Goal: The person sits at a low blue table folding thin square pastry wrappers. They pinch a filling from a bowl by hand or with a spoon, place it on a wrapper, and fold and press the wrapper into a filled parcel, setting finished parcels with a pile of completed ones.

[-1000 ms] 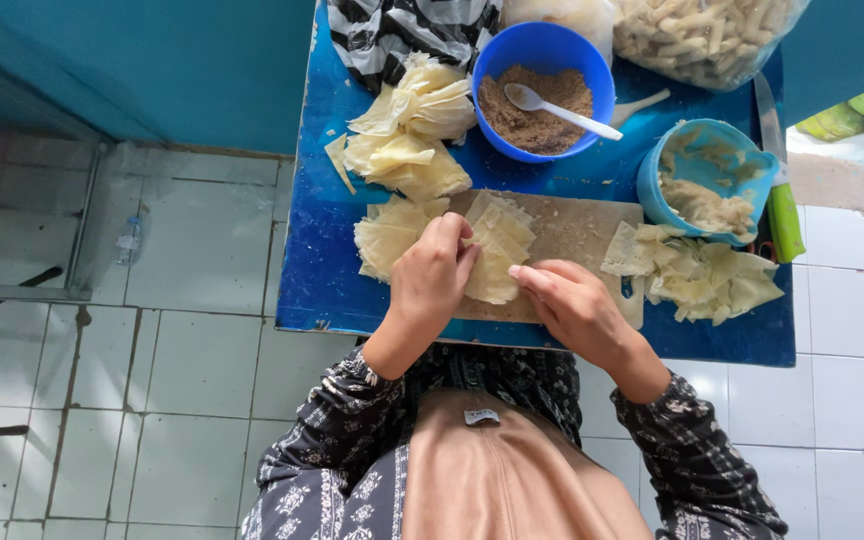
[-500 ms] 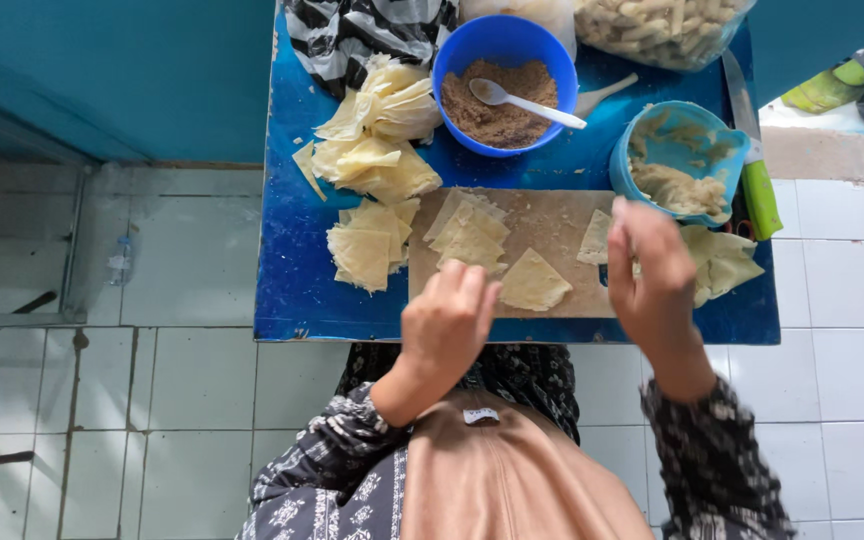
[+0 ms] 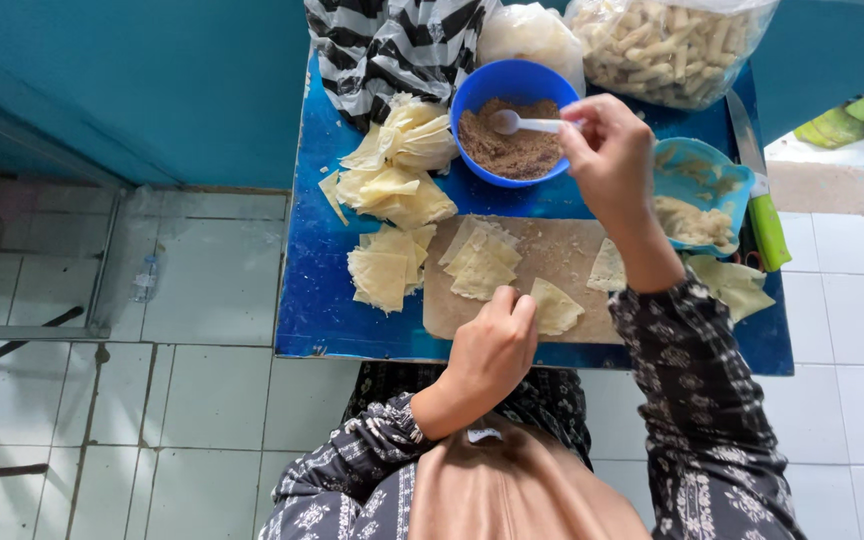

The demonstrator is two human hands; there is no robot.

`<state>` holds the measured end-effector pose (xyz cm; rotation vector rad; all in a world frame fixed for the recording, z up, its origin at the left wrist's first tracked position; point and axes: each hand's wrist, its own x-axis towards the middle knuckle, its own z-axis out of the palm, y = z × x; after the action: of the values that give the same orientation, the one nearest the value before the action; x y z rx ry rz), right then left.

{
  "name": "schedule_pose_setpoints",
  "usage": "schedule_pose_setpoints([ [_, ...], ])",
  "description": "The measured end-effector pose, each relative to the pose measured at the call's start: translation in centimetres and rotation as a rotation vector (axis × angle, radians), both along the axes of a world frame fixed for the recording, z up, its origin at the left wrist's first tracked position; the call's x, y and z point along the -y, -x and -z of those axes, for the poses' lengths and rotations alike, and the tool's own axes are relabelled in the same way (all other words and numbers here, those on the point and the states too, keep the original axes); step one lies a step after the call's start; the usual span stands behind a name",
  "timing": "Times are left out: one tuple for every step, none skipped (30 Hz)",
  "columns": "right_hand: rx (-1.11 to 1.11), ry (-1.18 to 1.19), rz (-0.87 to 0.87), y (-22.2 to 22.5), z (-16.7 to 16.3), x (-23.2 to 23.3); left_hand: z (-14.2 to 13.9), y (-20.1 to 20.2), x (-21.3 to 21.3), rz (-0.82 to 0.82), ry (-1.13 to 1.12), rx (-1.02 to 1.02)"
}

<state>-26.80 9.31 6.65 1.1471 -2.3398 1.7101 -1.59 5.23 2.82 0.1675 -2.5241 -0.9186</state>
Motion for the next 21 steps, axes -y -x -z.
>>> schedule_pose_setpoints([
  [0.001,0.017,-0.021,-0.2,0.0,0.8,-0.1,0.0,-0.1,0.010,-0.003,0.015],
  [0.075,0.021,-0.036,-0.5,0.1,1.6,-0.3,0.2,-0.1,0.017,-0.004,0.028],
  [0.146,0.028,-0.055,-0.7,0.1,2.5,-0.4,0.3,0.0,0.022,-0.003,0.037],
  [0.217,0.035,-0.076,-0.8,0.0,3.2,-0.4,0.4,0.1,0.021,-0.030,0.027],
  [0.212,0.045,-0.057,-1.0,0.0,3.5,-0.5,0.4,0.2,0.019,-0.058,0.015],
  [0.205,0.053,-0.040,-1.3,0.1,3.7,-0.5,0.4,0.3,0.015,-0.088,0.001],
  [0.201,0.059,-0.024,-1.5,0.2,3.8,-0.4,0.4,0.5,0.012,-0.094,0.000],
  [0.234,0.093,-0.013,-1.5,0.4,3.8,-0.3,0.3,0.6,0.009,-0.103,0.004],
  [0.270,0.127,0.001,-1.4,0.5,3.6,-0.2,0.1,0.6,0.009,-0.111,0.010],
  [0.303,0.163,0.018,-1.3,0.6,3.3,0.0,0.0,0.6,0.006,-0.094,0.004],
  [0.300,0.184,0.036,-1.1,0.8,3.0,0.2,0.0,0.5,0.006,-0.076,-0.005],
  [0.294,0.206,0.056,-0.9,0.9,2.6,0.4,0.0,0.4,0.007,-0.057,-0.015],
  [0.288,0.228,0.075,-0.6,1.1,2.2,0.5,0.0,0.3,-0.009,-0.021,0.016],
  [0.286,0.229,0.073,-0.4,1.2,1.8,0.7,0.1,0.2,-0.025,0.015,0.047],
  [0.286,0.229,0.070,-0.2,1.4,1.5,0.8,0.1,0.1,-0.042,0.051,0.078],
  [0.286,0.229,0.069,-0.1,1.5,1.2,0.8,0.1,0.1,-0.049,0.076,0.046],
  [0.258,0.234,0.085,0.0,1.6,0.9,0.8,0.2,0.1,-0.055,0.100,0.014],
  [0.229,0.240,0.101,0.0,1.7,0.6,0.8,0.2,0.1,-0.061,0.126,-0.019],
  [0.200,0.247,0.114,0.0,1.8,0.3,0.7,0.3,0.1,-0.058,0.123,-0.003],
  [0.214,0.241,0.109,0.1,1.8,0.1,0.6,0.3,0.0,-0.056,0.121,0.014],
  [0.229,0.234,0.105,0.0,1.8,-0.1,0.5,0.4,-0.1,-0.052,0.118,0.032],
])
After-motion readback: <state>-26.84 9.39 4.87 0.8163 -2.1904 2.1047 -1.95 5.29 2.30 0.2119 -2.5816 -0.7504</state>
